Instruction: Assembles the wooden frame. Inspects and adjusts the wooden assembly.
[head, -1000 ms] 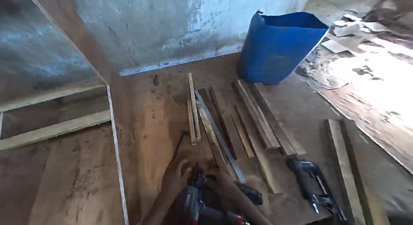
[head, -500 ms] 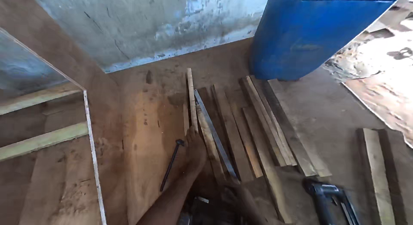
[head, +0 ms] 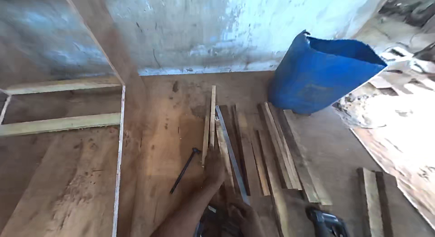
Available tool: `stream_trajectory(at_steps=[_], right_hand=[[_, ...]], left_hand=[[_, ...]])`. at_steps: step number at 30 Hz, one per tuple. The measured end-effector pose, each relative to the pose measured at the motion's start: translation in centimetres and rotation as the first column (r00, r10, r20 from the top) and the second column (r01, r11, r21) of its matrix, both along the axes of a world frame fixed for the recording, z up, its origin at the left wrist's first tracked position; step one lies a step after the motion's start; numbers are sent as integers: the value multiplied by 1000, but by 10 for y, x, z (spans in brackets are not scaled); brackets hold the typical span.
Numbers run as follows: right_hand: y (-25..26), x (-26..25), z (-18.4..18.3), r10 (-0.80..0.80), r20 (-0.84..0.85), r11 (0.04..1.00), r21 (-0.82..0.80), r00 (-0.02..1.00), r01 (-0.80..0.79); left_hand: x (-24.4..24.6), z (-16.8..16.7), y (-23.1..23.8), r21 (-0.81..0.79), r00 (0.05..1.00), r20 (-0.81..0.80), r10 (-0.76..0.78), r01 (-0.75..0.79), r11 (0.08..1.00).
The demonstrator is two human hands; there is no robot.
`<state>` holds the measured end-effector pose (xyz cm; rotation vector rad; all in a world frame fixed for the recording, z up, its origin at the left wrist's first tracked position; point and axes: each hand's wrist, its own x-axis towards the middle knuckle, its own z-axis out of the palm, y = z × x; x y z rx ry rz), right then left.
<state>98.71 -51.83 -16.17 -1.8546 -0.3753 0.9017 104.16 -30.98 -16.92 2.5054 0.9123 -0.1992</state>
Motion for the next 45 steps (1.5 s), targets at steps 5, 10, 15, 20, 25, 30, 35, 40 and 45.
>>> stream_trajectory(at_steps=[5,10,15,20,25,30,35,40,45], right_hand=[[-10,-32,1,79,-77,997,32,994,-77],[-18,-35,-2,-24,-79,997,71,997,30],[-23,-28,21,-116,54,990,81,992,111],[-24,-46,44,-111,87,983,153,990,96],[-16,-58,81,-264,207,943,263,942,206],[17,-64,109,-445,147,890,182,883,418],[82,-110,91,-542,-398,768,122,740,628],[131,-202,100,-456,-368,758,316,810,570],[181,-268,127,-252,-391,586,667,885,461]], left_hand=[[9,-6,2,3,1000,26,3,-3,1000],[44,-2,24,-67,993,-49,108,-111,992],[9,42,37,-203,987,12,159,-153,967],[-123,130,56,-877,742,151,653,-205,435],[-314,186,59,-977,654,138,744,-31,209],[-484,186,82,-919,702,385,599,231,320],[-593,177,134,-864,828,445,340,297,407],[-689,180,196,-872,923,220,316,41,487],[-754,167,257,-789,908,329,259,114,603]])
